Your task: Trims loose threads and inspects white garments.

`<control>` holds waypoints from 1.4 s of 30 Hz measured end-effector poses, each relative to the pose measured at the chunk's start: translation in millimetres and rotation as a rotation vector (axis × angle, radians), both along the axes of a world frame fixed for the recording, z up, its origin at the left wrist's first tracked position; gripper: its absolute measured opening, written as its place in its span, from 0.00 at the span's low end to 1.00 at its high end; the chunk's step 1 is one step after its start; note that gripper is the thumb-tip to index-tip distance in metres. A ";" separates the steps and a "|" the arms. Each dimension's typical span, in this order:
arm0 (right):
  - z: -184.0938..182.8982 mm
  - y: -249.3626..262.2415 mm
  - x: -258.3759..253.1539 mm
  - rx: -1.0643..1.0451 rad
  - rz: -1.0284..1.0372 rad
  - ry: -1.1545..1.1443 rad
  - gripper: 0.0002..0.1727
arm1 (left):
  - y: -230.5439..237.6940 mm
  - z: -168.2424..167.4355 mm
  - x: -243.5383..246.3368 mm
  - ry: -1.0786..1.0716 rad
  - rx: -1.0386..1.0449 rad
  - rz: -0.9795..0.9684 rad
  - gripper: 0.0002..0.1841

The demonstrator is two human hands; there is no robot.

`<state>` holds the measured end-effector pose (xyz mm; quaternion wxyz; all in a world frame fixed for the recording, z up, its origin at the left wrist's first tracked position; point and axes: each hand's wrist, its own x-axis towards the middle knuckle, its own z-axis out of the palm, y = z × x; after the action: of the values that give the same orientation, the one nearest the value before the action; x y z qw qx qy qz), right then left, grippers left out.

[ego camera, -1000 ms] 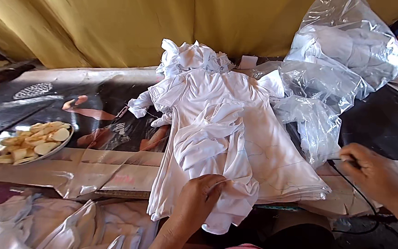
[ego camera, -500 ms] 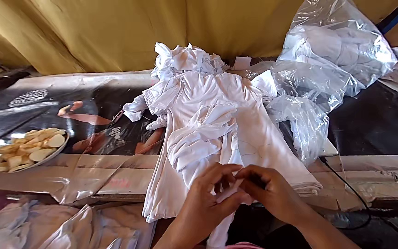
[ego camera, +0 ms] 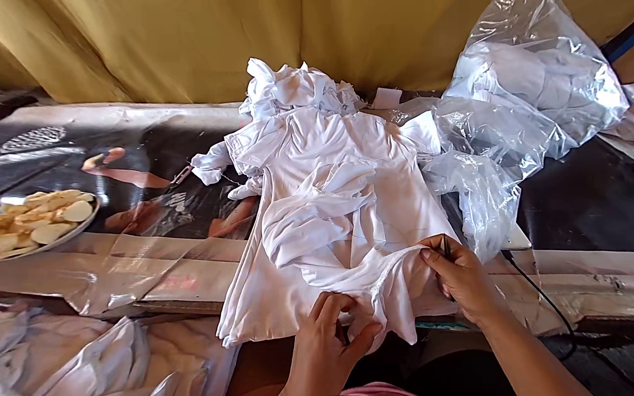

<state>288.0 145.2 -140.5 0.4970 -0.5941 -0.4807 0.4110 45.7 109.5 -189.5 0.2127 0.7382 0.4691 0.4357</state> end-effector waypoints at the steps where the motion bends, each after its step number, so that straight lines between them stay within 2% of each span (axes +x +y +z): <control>1: -1.2 -0.4 3.7 0.002 -0.002 -0.088 0.04 | 3.1 2.3 3.7 0.012 0.044 0.015 0.22; 4: -2.1 -3.3 7.9 0.073 0.017 -0.289 0.15 | 10.0 10.9 15.8 0.049 0.148 0.068 0.22; 6: 3.5 -4.8 2.7 0.085 0.062 -0.367 0.17 | 14.7 13.4 21.8 0.110 0.140 0.089 0.21; 8: 5.8 -3.9 -2.7 0.067 0.128 -0.436 0.19 | 19.5 13.3 23.3 0.094 0.072 0.084 0.14; 9: 5.3 -1.5 -4.3 0.059 0.143 -0.437 0.19 | 22.7 14.0 20.8 0.009 0.007 0.042 0.10; 11: 3.7 2.2 -4.3 0.044 0.153 -0.305 0.17 | 26.2 18.9 10.7 -0.313 -0.198 -0.105 0.06; 13: 3.9 2.6 -4.0 -0.005 0.191 0.071 0.17 | 25.6 27.2 -4.4 -0.700 -0.482 -0.221 0.06; 14: 5.2 2.3 -4.0 -0.029 0.213 0.238 0.17 | 25.3 30.4 -11.3 -0.828 -0.582 -0.236 0.07; 16: 8.6 2.2 -5.2 -0.041 0.263 0.394 0.17 | 23.8 34.2 -21.6 -0.935 -0.659 -0.239 0.08; 20: 9.8 -0.7 -10.5 0.020 0.325 0.424 0.19 | 17.4 35.9 -29.4 -0.926 -0.614 -0.257 0.05; 27: 8.3 -7.9 -4.1 0.144 0.405 0.391 0.18 | 13.1 34.3 -30.5 -0.785 -0.387 -0.368 0.03; 33: 10.6 -11.7 -3.1 0.178 0.364 0.304 0.18 | 9.3 42.2 -24.8 -0.810 -0.443 -0.355 0.07; 38: 10.7 -11.6 -8.8 0.172 0.337 0.258 0.16 | 11.5 47.9 -19.7 -0.623 -0.483 -0.306 0.13; 42: 9.9 -12.6 -11.7 0.192 0.327 0.229 0.15 | 11.5 48.1 -19.8 -0.585 -0.488 -0.307 0.09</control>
<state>276.3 132.6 -130.6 0.5295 -0.4077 -0.5480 0.5031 25.9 121.0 -141.4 0.5685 0.5724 0.3629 0.4664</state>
